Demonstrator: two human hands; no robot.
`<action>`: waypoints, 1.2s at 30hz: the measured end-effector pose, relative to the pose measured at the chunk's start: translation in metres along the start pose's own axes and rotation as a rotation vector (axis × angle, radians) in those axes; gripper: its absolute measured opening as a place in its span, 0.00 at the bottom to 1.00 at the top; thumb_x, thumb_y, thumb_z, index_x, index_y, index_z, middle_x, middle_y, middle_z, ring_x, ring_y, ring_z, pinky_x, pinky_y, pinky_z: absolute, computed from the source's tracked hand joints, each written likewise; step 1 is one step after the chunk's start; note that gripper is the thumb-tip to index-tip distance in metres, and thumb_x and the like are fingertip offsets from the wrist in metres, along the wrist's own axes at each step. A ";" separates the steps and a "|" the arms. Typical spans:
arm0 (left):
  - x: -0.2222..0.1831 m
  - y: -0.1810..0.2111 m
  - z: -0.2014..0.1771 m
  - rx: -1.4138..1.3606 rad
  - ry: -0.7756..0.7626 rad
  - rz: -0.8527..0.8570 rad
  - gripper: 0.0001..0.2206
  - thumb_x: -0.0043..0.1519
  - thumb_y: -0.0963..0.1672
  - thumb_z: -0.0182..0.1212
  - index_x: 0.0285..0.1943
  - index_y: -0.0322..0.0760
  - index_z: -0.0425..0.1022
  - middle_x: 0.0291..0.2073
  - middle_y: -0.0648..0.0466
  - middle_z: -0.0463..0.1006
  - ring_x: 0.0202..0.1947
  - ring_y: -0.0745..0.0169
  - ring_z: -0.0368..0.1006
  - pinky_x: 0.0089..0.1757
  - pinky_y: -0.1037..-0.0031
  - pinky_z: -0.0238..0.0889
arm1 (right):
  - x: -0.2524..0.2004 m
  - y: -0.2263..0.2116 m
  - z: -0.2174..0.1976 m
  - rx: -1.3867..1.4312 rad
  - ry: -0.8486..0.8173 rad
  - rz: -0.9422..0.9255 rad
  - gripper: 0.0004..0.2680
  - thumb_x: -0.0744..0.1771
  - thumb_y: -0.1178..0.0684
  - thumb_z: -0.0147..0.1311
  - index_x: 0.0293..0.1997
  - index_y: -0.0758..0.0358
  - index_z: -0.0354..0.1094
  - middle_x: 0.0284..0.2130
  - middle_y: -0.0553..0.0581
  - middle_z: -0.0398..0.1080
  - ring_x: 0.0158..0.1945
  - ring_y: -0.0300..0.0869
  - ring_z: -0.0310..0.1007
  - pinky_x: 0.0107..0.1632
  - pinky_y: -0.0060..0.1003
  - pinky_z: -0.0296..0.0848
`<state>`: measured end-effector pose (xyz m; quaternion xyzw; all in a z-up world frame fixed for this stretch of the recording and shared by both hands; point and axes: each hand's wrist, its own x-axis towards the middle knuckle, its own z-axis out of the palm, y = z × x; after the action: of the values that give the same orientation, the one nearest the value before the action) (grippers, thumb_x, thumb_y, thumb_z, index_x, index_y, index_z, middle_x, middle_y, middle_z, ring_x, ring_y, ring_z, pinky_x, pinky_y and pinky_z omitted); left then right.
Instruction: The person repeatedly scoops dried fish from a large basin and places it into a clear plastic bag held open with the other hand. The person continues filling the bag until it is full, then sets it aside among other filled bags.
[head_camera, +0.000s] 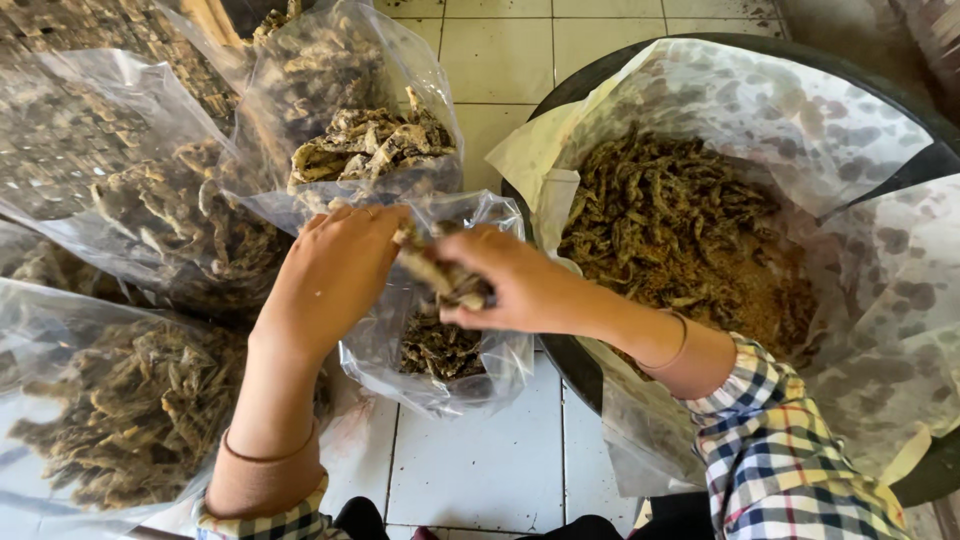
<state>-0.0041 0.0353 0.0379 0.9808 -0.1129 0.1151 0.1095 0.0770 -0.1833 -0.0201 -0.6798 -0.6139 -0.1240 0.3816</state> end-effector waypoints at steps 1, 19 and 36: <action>-0.002 0.001 0.003 0.022 -0.009 -0.021 0.12 0.62 0.39 0.59 0.54 0.35 0.75 0.43 0.46 0.82 0.47 0.42 0.76 0.49 0.55 0.66 | 0.004 -0.006 0.003 -0.173 -0.033 -0.146 0.22 0.60 0.43 0.64 0.58 0.52 0.64 0.54 0.61 0.70 0.50 0.52 0.77 0.47 0.42 0.80; -0.001 0.022 0.028 -0.050 -0.164 -0.017 0.20 0.59 0.45 0.63 0.61 0.38 0.74 0.47 0.48 0.80 0.53 0.45 0.73 0.52 0.57 0.64 | -0.168 0.245 0.003 -0.191 -0.364 1.072 0.21 0.66 0.46 0.64 0.63 0.63 0.62 0.53 0.65 0.72 0.54 0.52 0.74 0.57 0.47 0.75; 0.010 0.012 0.034 -0.069 -0.116 -0.053 0.11 0.59 0.45 0.66 0.48 0.38 0.77 0.47 0.48 0.76 0.57 0.48 0.69 0.54 0.57 0.64 | -0.296 0.317 0.134 -0.618 -0.632 0.920 0.26 0.66 0.56 0.55 0.73 0.43 0.50 0.72 0.66 0.50 0.65 0.71 0.63 0.52 0.56 0.79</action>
<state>0.0097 0.0134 0.0104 0.9841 -0.0968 0.0514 0.1398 0.2678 -0.2986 -0.4155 -0.9564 -0.2780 0.0878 -0.0172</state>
